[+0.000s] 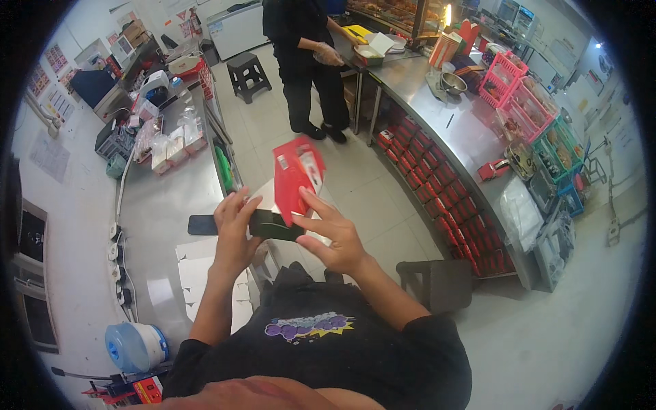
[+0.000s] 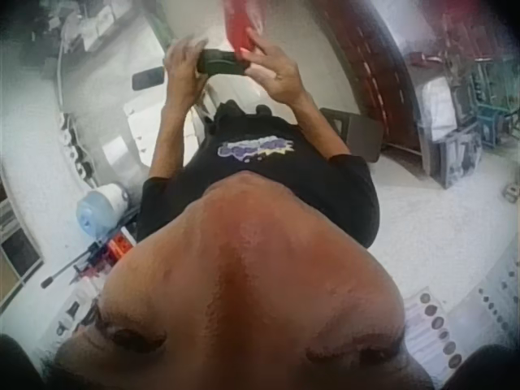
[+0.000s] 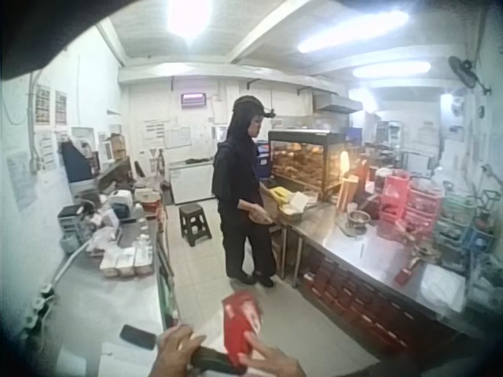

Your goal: The person assembles small red and green cardboard boxes by folding the flaps and tucking them into place. They repeatedly pick up flat-packed boxes, fold them into shape, and place the finished boxes on a nearby shelf.

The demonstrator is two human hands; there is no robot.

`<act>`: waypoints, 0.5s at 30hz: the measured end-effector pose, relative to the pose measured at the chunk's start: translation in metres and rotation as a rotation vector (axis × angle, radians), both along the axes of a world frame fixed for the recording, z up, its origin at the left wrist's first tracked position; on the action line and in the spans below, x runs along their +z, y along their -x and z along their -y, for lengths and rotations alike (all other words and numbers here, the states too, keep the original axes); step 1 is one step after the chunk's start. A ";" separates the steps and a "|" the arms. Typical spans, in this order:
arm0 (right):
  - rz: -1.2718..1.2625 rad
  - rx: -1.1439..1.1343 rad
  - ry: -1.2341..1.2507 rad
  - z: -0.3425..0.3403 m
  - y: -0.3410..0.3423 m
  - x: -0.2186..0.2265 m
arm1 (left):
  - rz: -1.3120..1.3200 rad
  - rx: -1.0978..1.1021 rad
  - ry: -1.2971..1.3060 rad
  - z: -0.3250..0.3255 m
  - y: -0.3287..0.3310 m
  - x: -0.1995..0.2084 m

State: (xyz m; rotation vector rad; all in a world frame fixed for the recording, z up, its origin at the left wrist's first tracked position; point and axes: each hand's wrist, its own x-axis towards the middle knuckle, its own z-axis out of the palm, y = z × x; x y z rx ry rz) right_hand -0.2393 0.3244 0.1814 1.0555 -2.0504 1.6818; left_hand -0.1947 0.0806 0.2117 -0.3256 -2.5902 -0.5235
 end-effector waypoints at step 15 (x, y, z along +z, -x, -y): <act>1.192 0.252 -0.060 -0.057 0.046 -0.105 | 0.053 -0.196 -0.279 0.055 -0.015 -0.072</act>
